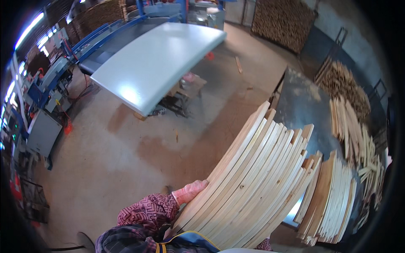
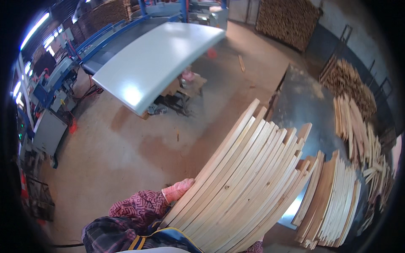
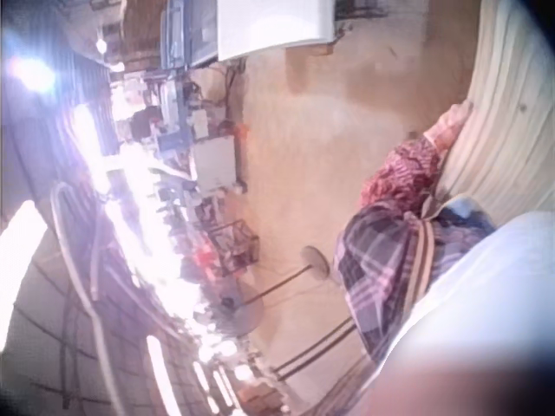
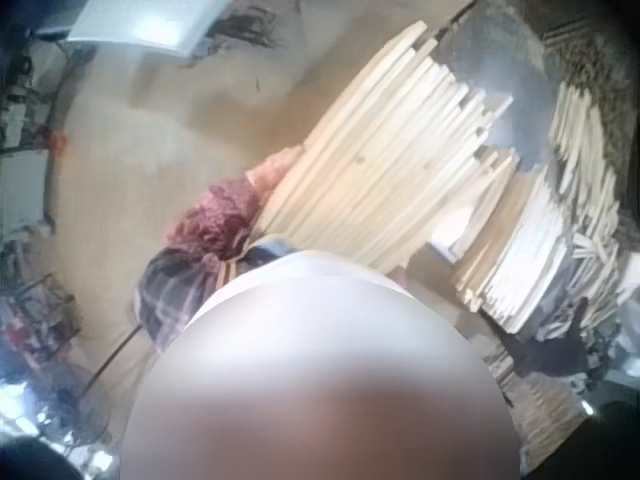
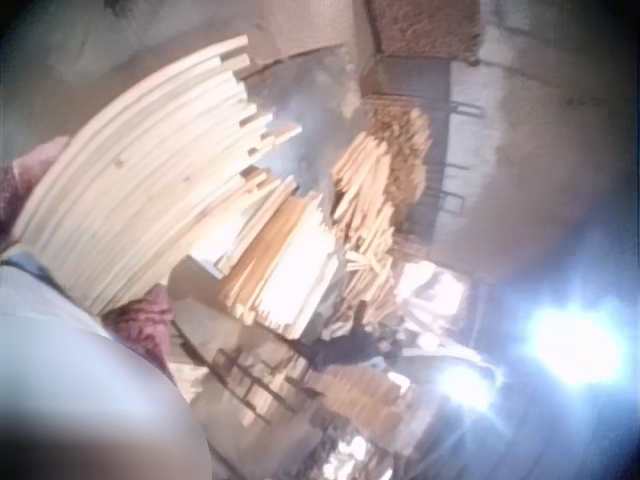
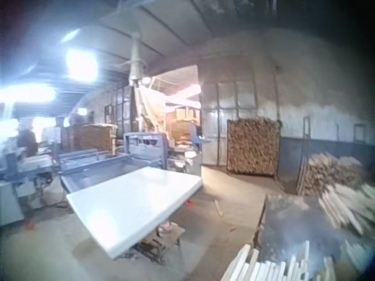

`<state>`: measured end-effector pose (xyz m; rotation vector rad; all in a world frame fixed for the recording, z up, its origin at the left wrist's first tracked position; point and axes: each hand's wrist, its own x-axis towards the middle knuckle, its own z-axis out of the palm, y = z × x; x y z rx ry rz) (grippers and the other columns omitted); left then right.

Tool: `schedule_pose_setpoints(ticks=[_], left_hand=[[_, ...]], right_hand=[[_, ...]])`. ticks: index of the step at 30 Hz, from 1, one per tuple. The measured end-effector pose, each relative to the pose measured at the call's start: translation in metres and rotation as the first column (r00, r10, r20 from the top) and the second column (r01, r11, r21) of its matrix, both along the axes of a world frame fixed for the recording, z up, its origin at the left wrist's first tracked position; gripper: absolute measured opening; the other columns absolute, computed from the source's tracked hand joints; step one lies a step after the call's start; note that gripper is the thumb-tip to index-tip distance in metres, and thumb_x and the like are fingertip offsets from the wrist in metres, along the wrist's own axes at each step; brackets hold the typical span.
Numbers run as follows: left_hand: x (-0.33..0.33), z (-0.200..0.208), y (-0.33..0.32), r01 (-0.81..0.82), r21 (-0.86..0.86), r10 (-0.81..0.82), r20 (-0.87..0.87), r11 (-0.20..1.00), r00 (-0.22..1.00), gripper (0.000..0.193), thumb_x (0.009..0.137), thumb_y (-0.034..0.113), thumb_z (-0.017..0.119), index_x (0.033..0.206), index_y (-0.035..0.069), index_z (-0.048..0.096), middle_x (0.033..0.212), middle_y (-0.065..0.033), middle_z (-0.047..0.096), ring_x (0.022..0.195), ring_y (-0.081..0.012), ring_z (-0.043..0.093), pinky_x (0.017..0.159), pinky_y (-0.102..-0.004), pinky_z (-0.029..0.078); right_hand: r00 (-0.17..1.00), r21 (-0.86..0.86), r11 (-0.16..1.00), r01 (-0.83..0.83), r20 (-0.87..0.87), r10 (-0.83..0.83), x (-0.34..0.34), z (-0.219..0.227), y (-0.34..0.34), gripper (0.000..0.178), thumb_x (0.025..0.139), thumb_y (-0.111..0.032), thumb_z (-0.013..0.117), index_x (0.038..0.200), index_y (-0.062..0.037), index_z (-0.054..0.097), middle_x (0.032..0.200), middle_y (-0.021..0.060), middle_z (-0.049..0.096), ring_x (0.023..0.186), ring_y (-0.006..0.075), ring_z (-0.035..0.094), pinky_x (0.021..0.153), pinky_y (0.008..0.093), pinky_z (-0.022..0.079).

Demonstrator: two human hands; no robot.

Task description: The person repeatedly picks up stacks of light-colored wooden planks from a metal table and places them onto a conveyor belt. The person also gathers scattered planks from the floor and table, aligns them into neat stacks, and continues loading them onto the conveyor.

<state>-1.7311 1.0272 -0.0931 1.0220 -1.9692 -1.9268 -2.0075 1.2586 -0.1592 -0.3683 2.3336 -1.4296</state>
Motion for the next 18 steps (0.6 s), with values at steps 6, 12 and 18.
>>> schedule_pose_setpoints(ticks=[6,12,18], left_hand=[[0.127,0.024,-0.077,-0.276,-0.133,0.257,-0.148,0.952,0.955,0.079,0.101,0.065,0.036,0.125,-0.005,0.062,0.114,-0.0201,0.070,0.108,-0.0273,0.063,0.101,-0.0371,0.045],[0.257,0.097,-0.337,-0.375,0.332,0.480,-0.336,0.866,0.810,0.072,0.101,0.060,0.041,0.139,0.001,0.055,0.132,-0.0157,0.062,0.114,-0.0229,0.061,0.100,-0.0357,0.047],[0.386,0.060,-0.552,-0.469,0.541,0.693,-0.675,0.698,0.253,0.049,0.104,0.022,0.056,0.149,0.009,0.045,0.127,-0.0095,0.067,0.114,-0.0158,0.060,0.096,-0.0289,0.049]], right_hand=[[0.917,-0.399,0.913,-0.088,0.326,0.230,0.080,0.048,-0.112,0.059,0.099,-0.045,0.052,0.145,-0.0082,0.044,0.114,0.0111,0.065,0.095,0.0260,0.067,0.076,0.0377,0.057],[0.769,-0.522,0.840,-0.147,0.474,0.429,0.181,0.123,-0.366,0.059,0.100,-0.045,0.050,0.146,-0.0087,0.043,0.118,0.0117,0.064,0.098,0.0263,0.067,0.079,0.0383,0.057],[0.653,-0.569,0.791,-0.224,0.515,0.556,0.305,0.168,-0.593,0.058,0.101,-0.045,0.048,0.147,-0.0092,0.042,0.123,0.0122,0.063,0.102,0.0266,0.067,0.082,0.0388,0.057]])
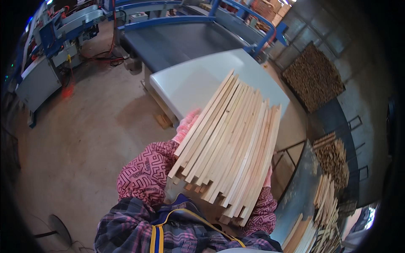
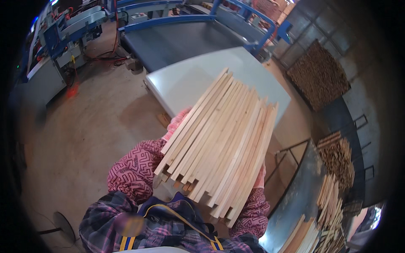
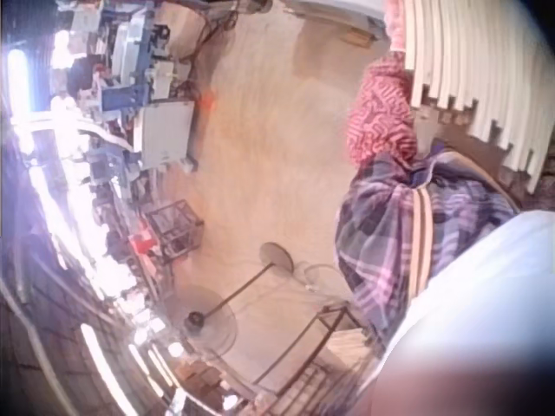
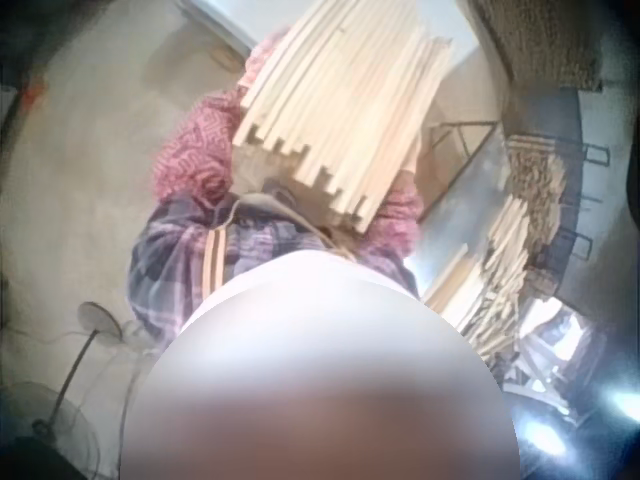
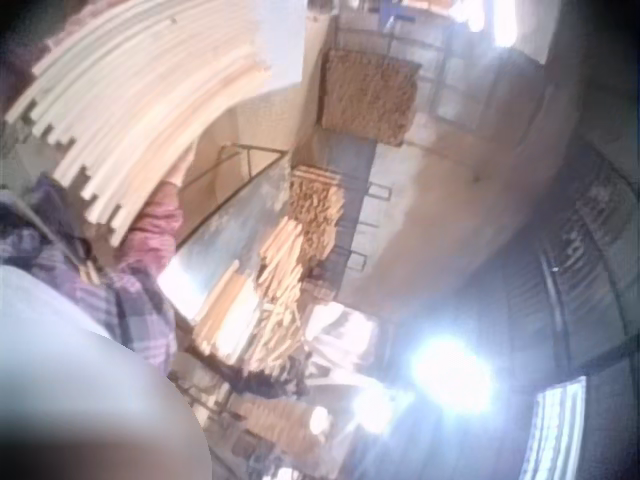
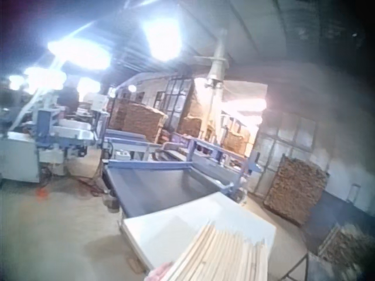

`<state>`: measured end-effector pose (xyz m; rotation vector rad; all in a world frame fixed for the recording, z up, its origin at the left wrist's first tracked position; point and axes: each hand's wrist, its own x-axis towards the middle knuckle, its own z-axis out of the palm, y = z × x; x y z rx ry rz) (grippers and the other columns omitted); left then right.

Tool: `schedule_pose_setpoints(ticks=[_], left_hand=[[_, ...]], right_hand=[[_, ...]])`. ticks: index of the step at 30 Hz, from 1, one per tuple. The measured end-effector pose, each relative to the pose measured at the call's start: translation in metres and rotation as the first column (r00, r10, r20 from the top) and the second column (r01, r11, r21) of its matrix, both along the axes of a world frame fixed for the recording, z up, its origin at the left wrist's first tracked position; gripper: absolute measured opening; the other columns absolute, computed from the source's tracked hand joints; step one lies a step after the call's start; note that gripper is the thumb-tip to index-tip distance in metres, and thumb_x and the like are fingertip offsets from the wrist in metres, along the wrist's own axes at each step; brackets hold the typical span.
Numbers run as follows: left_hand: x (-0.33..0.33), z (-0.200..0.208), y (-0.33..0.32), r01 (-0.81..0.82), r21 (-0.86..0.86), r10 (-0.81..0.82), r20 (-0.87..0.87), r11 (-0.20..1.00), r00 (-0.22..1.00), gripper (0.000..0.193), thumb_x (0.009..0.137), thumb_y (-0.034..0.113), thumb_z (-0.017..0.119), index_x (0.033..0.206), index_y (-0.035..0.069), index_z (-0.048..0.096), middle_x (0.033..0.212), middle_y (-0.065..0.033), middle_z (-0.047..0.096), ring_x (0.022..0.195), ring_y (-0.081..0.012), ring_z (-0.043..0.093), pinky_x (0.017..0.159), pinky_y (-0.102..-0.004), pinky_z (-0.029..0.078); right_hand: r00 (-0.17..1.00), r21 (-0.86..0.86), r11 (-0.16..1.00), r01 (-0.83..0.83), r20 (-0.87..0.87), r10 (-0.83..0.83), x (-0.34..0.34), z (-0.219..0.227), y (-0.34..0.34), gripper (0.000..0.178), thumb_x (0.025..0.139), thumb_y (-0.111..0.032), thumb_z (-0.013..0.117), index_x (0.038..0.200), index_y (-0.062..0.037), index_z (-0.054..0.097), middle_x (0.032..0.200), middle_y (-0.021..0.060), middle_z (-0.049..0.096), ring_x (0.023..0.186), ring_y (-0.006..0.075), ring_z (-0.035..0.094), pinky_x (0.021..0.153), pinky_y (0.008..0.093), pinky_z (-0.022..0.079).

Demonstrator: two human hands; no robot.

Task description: The person repeatedly picks up stacks of light-colored wooden planks from a metal table and places them onto a conveyor belt. The person also gathers scattered planks from the floor and table, aligns them into neat stacks, and continues loading them onto the conveyor.

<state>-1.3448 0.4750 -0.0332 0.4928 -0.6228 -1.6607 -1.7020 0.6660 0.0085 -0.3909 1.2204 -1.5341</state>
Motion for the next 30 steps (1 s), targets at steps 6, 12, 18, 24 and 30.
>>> schedule_pose_setpoints(ticks=[6,12,18,24,30], left_hand=[[0.073,0.053,-0.140,0.370,-0.158,0.030,0.944,0.916,0.329,0.068,0.102,0.049,0.053,0.154,0.007,0.037,0.136,-0.0148,0.060,0.125,-0.0213,0.054,0.110,-0.0323,0.039],[0.138,0.062,-0.282,0.349,0.058,-0.353,0.229,0.935,0.907,0.089,0.089,0.050,0.069,0.156,0.005,0.032,0.148,-0.0082,0.047,0.130,-0.0172,0.045,0.112,-0.0310,0.032],[0.250,0.118,-0.448,0.238,0.353,-0.297,0.123,0.905,0.947,0.046,0.087,0.033,0.076,0.124,0.006,0.067,0.115,-0.0095,0.070,0.102,-0.0212,0.066,0.091,-0.0351,0.054],[0.394,0.144,-0.641,0.322,0.079,-0.197,0.915,0.943,0.353,0.047,0.091,0.033,0.072,0.125,0.002,0.066,0.107,-0.0060,0.070,0.097,-0.0158,0.064,0.086,-0.0296,0.051],[0.508,0.194,-0.749,0.465,-0.123,0.048,0.984,0.877,0.170,0.058,0.089,0.039,0.064,0.136,0.005,0.060,0.132,-0.0148,0.065,0.117,-0.0221,0.063,0.103,-0.0309,0.043]], right_hand=[[0.997,0.011,0.997,0.082,-0.005,-0.082,0.055,0.009,-0.145,0.058,0.102,-0.045,0.046,0.148,-0.0097,0.042,0.127,0.0128,0.061,0.105,0.0269,0.066,0.085,0.0394,0.058],[0.992,-0.003,0.993,0.121,0.042,-0.121,0.109,-0.010,-0.307,0.058,0.103,-0.045,0.044,0.149,-0.0102,0.041,0.131,0.0134,0.060,0.109,0.0272,0.066,0.088,0.0400,0.058],[0.994,0.000,0.996,0.085,0.071,-0.084,0.215,0.010,-0.465,0.057,0.104,-0.045,0.042,0.151,-0.0107,0.040,0.136,0.0140,0.059,0.112,0.0275,0.065,0.091,0.0406,0.058],[1.000,-0.128,0.992,0.012,-0.005,-0.012,0.385,0.033,-0.617,0.066,0.101,-0.054,0.047,0.147,-0.0073,0.045,0.133,0.0113,0.061,0.112,0.0252,0.065,0.092,0.0386,0.058],[0.895,0.066,0.899,0.434,0.080,-0.438,0.539,0.028,-0.718,0.063,0.096,-0.055,0.060,0.136,-0.0068,0.058,0.126,0.0082,0.066,0.107,0.0242,0.066,0.090,0.0375,0.056]])
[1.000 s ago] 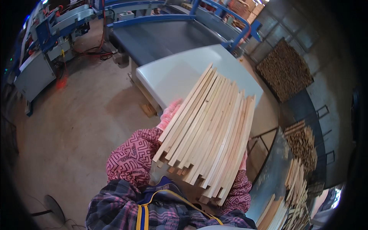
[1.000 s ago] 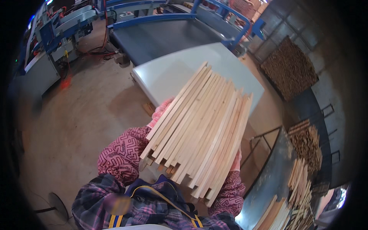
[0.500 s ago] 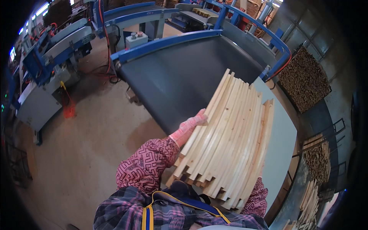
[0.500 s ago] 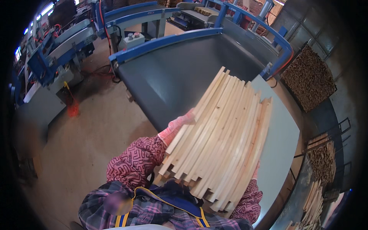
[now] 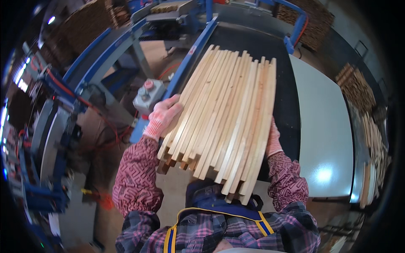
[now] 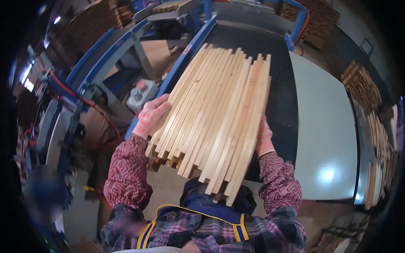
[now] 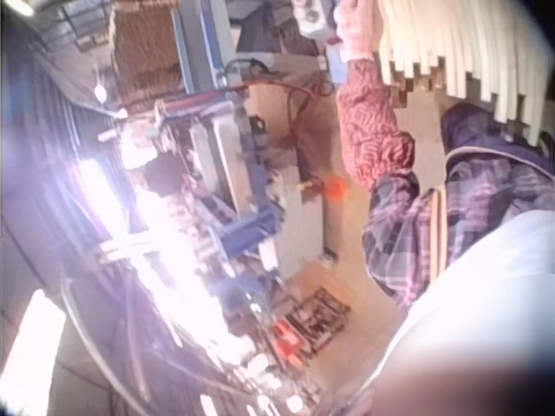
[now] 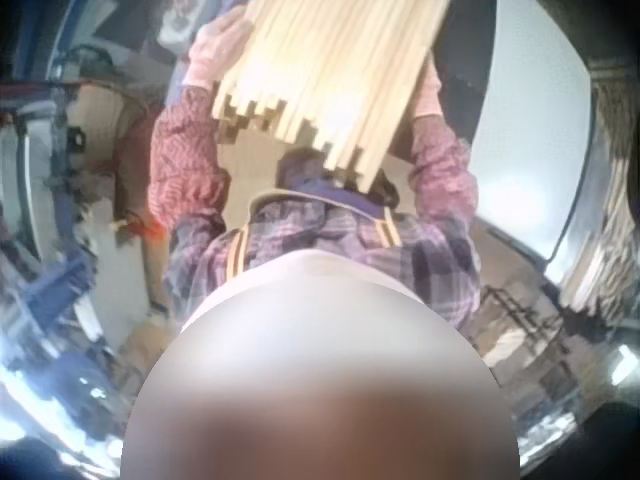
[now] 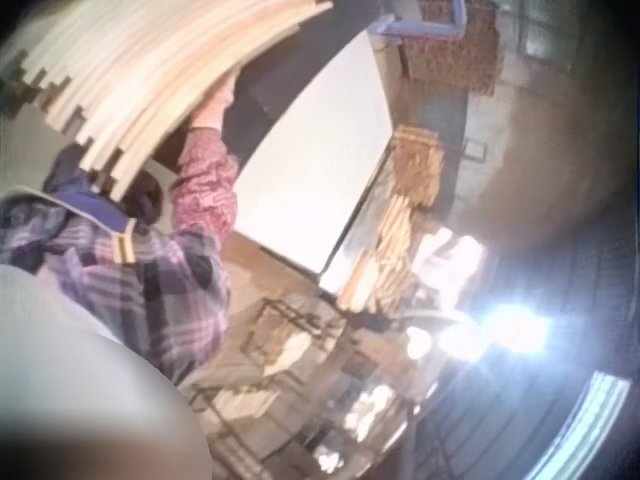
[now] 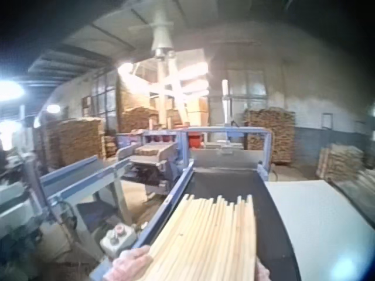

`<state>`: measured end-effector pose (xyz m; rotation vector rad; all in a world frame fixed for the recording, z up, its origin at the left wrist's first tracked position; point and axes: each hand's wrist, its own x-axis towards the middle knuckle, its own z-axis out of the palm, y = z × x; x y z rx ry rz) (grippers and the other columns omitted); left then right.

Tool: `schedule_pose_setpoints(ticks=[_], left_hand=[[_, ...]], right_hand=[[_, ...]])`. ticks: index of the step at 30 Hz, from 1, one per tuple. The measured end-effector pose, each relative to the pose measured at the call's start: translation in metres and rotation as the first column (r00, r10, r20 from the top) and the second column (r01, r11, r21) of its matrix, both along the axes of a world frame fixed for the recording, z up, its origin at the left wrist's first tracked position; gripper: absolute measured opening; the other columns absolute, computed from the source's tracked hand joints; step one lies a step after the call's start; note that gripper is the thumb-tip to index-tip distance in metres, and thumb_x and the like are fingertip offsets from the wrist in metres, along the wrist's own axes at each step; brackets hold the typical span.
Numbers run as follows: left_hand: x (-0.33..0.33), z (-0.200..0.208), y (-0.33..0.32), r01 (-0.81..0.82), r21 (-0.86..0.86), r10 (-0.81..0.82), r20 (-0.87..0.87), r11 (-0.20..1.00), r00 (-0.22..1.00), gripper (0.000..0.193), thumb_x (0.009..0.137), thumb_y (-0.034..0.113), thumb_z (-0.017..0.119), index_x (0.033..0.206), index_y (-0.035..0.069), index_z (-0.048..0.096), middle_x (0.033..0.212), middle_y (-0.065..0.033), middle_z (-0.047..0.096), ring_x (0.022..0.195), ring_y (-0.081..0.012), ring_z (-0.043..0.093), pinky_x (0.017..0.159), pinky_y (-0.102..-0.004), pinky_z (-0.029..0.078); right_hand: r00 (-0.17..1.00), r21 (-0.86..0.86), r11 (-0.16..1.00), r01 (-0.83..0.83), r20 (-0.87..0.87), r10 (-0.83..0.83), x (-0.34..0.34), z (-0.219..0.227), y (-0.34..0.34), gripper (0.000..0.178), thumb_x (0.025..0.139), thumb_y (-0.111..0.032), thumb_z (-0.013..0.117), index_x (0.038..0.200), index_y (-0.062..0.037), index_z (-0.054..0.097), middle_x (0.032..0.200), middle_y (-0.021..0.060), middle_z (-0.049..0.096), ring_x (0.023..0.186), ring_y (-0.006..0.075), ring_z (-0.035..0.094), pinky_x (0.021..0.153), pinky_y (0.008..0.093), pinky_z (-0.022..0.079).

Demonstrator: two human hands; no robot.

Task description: The person repeatedly picks up stacks of light-colored wooden planks from a metal table and places them onto a conveyor belt. The person also gathers scattered planks from the floor and table, aligns them into neat stacks, and continues loading them onto the conveyor.

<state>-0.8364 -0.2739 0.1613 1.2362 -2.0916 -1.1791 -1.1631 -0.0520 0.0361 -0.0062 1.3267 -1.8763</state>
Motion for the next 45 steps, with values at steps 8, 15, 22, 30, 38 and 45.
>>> schedule_pose_setpoints(ticks=[8,15,22,30,38,45], left_hand=[[0.016,-0.042,-0.013,0.451,0.382,-0.019,-0.746,0.806,0.665,0.061,0.100,0.009,0.053,0.157,0.006,0.030,0.163,-0.0048,0.030,0.146,-0.0157,0.032,0.115,-0.0329,0.030],[0.029,-0.075,-0.032,0.438,0.256,-0.118,-0.738,0.862,0.664,0.062,0.101,0.013,0.051,0.157,0.003,0.027,0.163,-0.0112,0.028,0.147,-0.0181,0.032,0.114,-0.0311,0.032],[0.014,-0.074,-0.034,0.280,0.454,0.131,-0.686,0.846,0.716,0.082,0.094,0.018,0.066,0.158,0.003,0.018,0.136,-0.0142,0.054,0.121,-0.0258,0.059,0.102,-0.0341,0.048],[0.023,-0.060,-0.015,0.338,0.410,-0.153,-0.421,0.847,0.894,0.060,0.090,0.022,0.071,0.141,0.001,0.045,0.117,-0.0125,0.065,0.103,-0.0235,0.067,0.089,-0.0351,0.057],[0.013,-0.019,0.086,0.313,0.459,0.044,-0.616,0.831,0.787,0.086,0.081,0.008,0.072,0.156,0.006,0.029,0.131,-0.0143,0.060,0.107,-0.0232,0.065,0.092,-0.0352,0.055],[-0.045,-0.079,0.086,0.472,0.580,0.054,-0.666,0.664,0.744,0.095,0.081,-0.002,0.071,0.160,0.010,0.020,0.141,-0.0095,0.053,0.117,-0.0203,0.057,0.098,-0.0340,0.050]], right_hand=[[0.062,0.829,0.487,0.277,-0.521,0.852,-0.041,0.014,0.004,0.056,0.104,-0.048,0.040,0.140,-0.0061,0.053,0.119,0.0301,0.064,0.108,0.0412,0.065,0.092,0.0441,0.054],[0.330,0.075,0.910,0.407,-0.941,-0.070,0.030,0.027,0.002,0.045,0.101,-0.035,0.057,0.137,-0.0088,0.058,0.135,0.0168,0.060,0.121,0.0314,0.061,0.100,0.0366,0.049],[0.979,-0.227,0.973,0.048,-0.182,-0.091,0.051,0.066,-0.002,0.061,0.096,-0.034,0.066,0.146,-0.0035,0.046,0.134,0.0160,0.059,0.119,0.0259,0.061,0.098,0.0357,0.053],[0.949,-0.383,0.869,-0.313,-0.082,0.306,0.041,0.101,0.028,0.064,0.089,-0.033,0.071,0.138,0.0013,0.049,0.120,0.0182,0.065,0.102,0.0257,0.069,0.087,0.0385,0.060],[0.913,-0.549,0.787,-0.282,0.100,0.396,0.023,0.039,0.044,0.044,0.096,-0.025,0.059,0.129,0.0046,0.058,0.116,0.0211,0.069,0.099,0.0307,0.072,0.084,0.0422,0.062],[0.913,-0.411,0.890,-0.199,0.253,0.321,-0.008,-0.004,0.109,0.052,0.096,-0.029,0.064,0.135,0.0033,0.052,0.119,0.0211,0.067,0.097,0.0312,0.072,0.077,0.0437,0.065]])
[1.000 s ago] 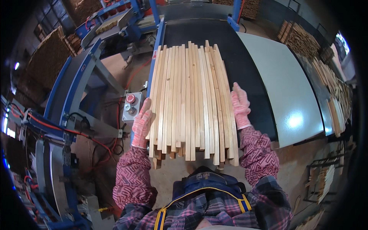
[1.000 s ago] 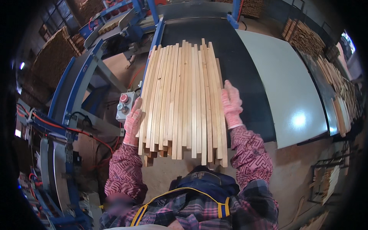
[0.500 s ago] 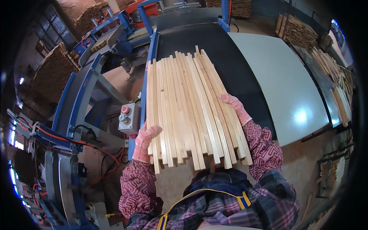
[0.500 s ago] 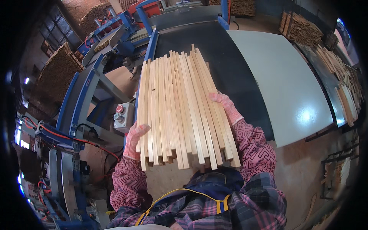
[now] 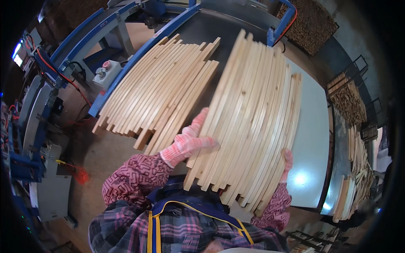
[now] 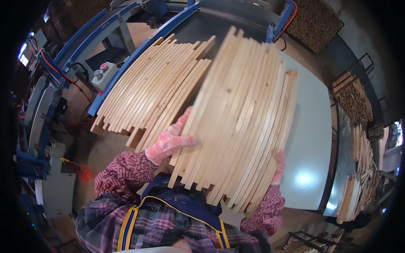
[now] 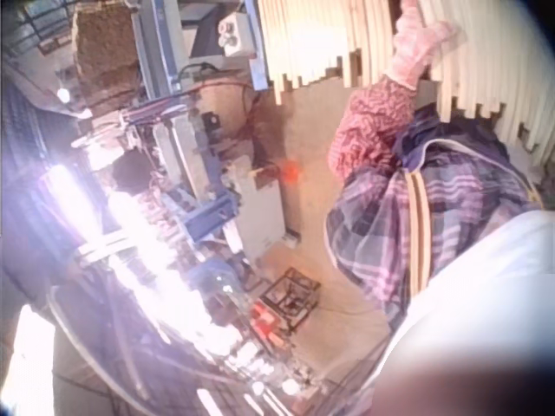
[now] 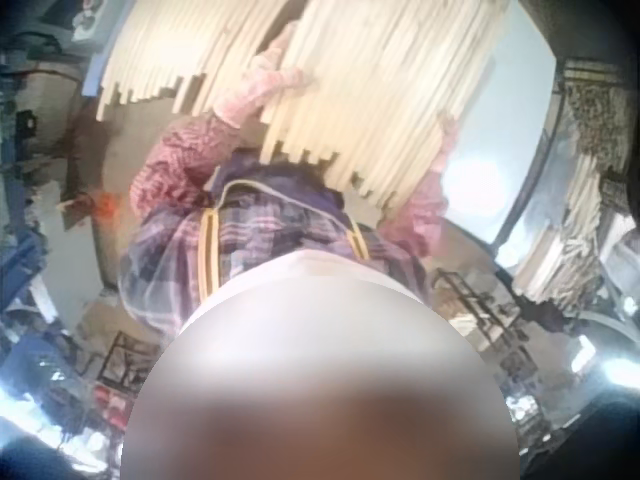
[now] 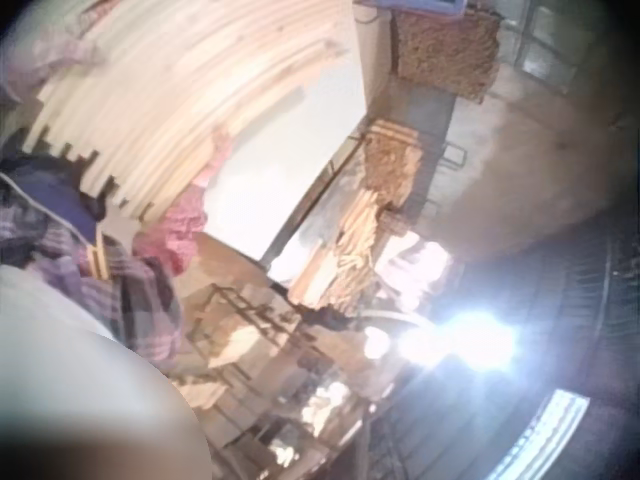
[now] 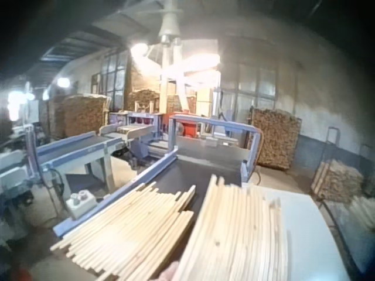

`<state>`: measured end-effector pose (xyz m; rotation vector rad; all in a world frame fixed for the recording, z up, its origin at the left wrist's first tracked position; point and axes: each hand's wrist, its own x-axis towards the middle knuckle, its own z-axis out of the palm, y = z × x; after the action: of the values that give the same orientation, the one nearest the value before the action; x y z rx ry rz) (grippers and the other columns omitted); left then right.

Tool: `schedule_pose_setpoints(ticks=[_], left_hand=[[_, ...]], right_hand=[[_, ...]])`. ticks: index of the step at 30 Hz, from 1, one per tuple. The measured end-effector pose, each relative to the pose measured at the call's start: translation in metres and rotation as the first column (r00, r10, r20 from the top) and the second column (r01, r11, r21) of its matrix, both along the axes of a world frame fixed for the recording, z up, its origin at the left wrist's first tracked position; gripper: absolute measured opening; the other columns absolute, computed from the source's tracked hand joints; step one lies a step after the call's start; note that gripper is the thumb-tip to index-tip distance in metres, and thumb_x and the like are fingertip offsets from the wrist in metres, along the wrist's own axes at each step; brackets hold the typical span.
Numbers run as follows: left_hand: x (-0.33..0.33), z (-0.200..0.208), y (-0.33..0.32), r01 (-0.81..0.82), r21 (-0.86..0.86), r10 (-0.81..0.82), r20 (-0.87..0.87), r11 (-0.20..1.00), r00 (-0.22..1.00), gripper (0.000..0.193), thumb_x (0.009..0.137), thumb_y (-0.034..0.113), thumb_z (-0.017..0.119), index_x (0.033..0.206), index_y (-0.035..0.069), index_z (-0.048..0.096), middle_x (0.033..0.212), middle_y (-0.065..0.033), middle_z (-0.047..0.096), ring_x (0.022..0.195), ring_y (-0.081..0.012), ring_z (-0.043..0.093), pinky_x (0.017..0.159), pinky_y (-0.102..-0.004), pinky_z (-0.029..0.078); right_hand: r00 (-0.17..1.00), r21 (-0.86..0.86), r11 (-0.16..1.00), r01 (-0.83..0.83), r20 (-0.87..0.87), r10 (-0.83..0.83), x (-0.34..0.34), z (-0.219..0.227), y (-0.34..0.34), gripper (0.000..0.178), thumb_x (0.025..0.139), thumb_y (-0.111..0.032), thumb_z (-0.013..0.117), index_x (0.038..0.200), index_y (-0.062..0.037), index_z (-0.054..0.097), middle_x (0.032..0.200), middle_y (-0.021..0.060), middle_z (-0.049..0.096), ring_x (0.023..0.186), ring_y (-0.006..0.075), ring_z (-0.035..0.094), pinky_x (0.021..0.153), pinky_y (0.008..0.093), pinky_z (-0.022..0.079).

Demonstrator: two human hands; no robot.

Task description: The person repeatedly picks up stacks of light-colored wooden planks from a metal table and places them onto a conveyor belt. The person also gathers scattered planks from the floor and table, aligns them into neat stacks, and continues loading them onto the conveyor.

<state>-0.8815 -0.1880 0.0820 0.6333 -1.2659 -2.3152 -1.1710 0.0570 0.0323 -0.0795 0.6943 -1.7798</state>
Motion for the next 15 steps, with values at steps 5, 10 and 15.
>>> schedule_pose_setpoints(ticks=[5,10,15], left_hand=[[-0.050,-0.123,0.001,0.377,-0.655,0.158,0.606,0.656,0.779,0.102,0.081,0.044,0.074,0.158,0.008,0.019,0.162,-0.0232,0.018,0.151,-0.0386,0.016,0.121,-0.0436,0.024],[-0.046,-0.049,0.005,0.385,-0.475,0.106,0.726,0.791,0.679,0.093,0.083,0.045,0.072,0.155,0.007,0.028,0.160,-0.0249,0.024,0.147,-0.0456,0.023,0.118,-0.0463,0.028],[-0.048,0.008,0.042,0.231,-0.961,0.263,0.264,0.152,0.928,0.075,0.080,0.036,0.075,0.145,0.010,0.049,0.150,-0.0233,0.041,0.141,-0.0494,0.031,0.116,-0.0562,0.030]], right_hand=[[0.901,0.242,0.945,0.218,-0.422,-0.100,-0.038,-0.060,0.035,0.058,0.090,-0.033,0.072,0.134,0.0000,0.053,0.113,0.0171,0.068,0.093,0.0268,0.071,0.079,0.0418,0.063],[0.983,0.226,0.958,0.175,-0.089,-0.159,0.000,0.001,-0.014,0.058,0.087,-0.025,0.074,0.134,0.0000,0.052,0.116,0.0160,0.066,0.103,0.0287,0.068,0.086,0.0436,0.061],[0.633,0.019,0.984,0.177,-0.768,-0.099,-0.061,-0.078,-0.126,0.059,0.098,-0.038,0.055,0.141,0.0009,0.047,0.128,0.0214,0.063,0.113,0.0314,0.065,0.095,0.0383,0.055]])
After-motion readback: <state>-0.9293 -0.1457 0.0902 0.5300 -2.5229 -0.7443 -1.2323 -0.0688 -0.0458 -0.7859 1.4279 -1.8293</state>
